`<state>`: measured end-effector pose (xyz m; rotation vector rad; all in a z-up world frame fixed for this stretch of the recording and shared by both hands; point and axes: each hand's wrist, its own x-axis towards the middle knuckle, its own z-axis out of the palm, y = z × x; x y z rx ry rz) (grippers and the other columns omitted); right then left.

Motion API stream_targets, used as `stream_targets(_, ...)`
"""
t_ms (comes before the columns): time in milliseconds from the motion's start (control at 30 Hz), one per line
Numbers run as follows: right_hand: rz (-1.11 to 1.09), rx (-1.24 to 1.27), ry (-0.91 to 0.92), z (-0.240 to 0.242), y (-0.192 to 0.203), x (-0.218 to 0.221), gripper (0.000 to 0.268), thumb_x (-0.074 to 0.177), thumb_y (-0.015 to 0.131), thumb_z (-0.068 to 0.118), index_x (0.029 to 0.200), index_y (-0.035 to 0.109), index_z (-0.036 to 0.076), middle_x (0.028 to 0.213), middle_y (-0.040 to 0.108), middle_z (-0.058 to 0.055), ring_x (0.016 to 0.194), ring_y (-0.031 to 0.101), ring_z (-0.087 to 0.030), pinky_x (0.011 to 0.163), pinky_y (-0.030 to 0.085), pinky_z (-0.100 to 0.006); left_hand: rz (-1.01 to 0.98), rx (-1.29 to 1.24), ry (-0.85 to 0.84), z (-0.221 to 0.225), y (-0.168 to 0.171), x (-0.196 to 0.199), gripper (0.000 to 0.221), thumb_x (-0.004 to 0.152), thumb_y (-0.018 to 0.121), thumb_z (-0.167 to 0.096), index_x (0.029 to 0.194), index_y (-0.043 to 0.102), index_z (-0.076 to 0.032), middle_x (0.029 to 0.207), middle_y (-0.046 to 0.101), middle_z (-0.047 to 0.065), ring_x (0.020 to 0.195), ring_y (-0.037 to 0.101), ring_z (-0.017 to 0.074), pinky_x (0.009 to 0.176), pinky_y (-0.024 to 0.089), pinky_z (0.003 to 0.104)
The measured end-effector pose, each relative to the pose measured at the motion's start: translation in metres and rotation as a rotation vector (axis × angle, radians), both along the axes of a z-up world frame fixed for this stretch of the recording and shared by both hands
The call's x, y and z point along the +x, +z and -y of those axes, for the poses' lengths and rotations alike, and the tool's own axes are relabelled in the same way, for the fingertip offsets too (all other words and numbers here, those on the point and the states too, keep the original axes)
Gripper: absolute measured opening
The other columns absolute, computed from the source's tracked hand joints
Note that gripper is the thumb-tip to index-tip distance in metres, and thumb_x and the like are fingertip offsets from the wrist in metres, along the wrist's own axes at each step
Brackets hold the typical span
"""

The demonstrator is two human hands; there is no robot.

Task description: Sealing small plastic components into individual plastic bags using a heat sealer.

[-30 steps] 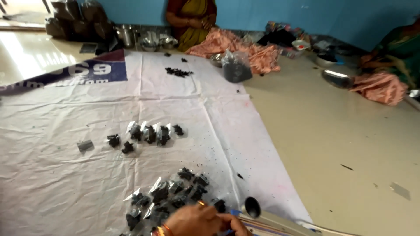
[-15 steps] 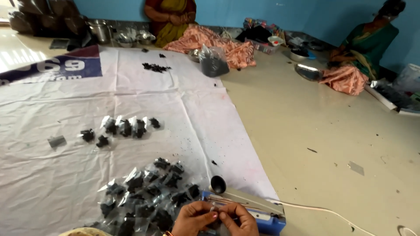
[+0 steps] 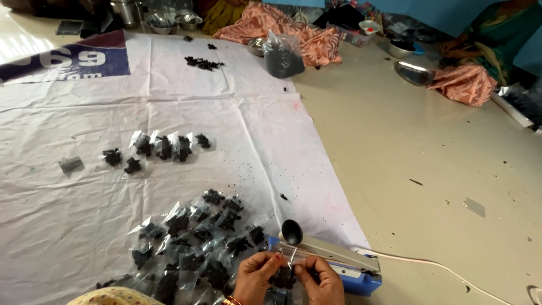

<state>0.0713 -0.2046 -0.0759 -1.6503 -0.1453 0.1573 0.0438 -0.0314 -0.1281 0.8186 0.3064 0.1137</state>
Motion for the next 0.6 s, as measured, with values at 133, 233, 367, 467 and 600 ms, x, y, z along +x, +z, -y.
stream_targets(133,0.021,0.024,0.023,-0.007,0.027,-0.005,0.005,0.088,0.073,0.006,0.092,0.071,0.004,0.085,0.074,0.0,0.078,0.065,-0.007,0.075,0.053,-0.025,-0.074,-0.093,-0.04,-0.005,0.045,-0.01,0.01,0.089,0.073,-0.007,0.088,0.078,0.001,0.081,0.078,0.007,0.068,0.07,0.0125,0.058,0.055,0.027)
stream_targets(233,-0.051,0.025,0.014,-0.003,0.003,0.002,0.007,0.087,0.075,0.005,0.094,0.073,0.004,0.084,0.072,-0.001,0.078,0.062,-0.008,0.075,0.052,-0.026,-0.161,-0.035,-0.026,-0.005,0.048,-0.008,0.008,0.089,0.074,-0.007,0.088,0.077,0.0,0.083,0.079,0.009,0.068,0.071,0.0155,0.056,0.054,0.03)
stream_targets(367,-0.142,-0.015,-0.057,-0.003,0.004,-0.003,0.01,0.093,0.076,0.007,0.091,0.071,-0.001,0.08,0.067,-0.005,0.076,0.06,-0.011,0.073,0.05,-0.028,-0.142,-0.035,-0.016,-0.001,0.03,-0.005,0.014,0.091,0.074,-0.011,0.09,0.08,0.002,0.085,0.08,0.01,0.071,0.069,0.0122,0.061,0.054,0.026)
stream_targets(467,-0.08,0.039,0.022,-0.007,0.014,-0.006,0.006,0.094,0.072,0.008,0.095,0.071,0.003,0.081,0.068,-0.003,0.076,0.059,-0.009,0.072,0.049,-0.027,-0.084,-0.054,0.021,-0.001,0.03,-0.006,0.013,0.09,0.072,-0.01,0.089,0.08,0.001,0.085,0.081,0.009,0.075,0.073,0.0118,0.067,0.059,0.026)
stream_targets(600,-0.111,0.063,0.012,-0.01,0.014,-0.007,0.009,0.088,0.074,0.006,0.096,0.073,0.005,0.082,0.071,-0.001,0.078,0.064,-0.008,0.075,0.051,-0.026,-0.063,0.013,0.034,0.002,0.024,-0.006,0.013,0.09,0.075,-0.011,0.088,0.08,0.001,0.081,0.079,0.007,0.07,0.068,0.0105,0.062,0.053,0.025)
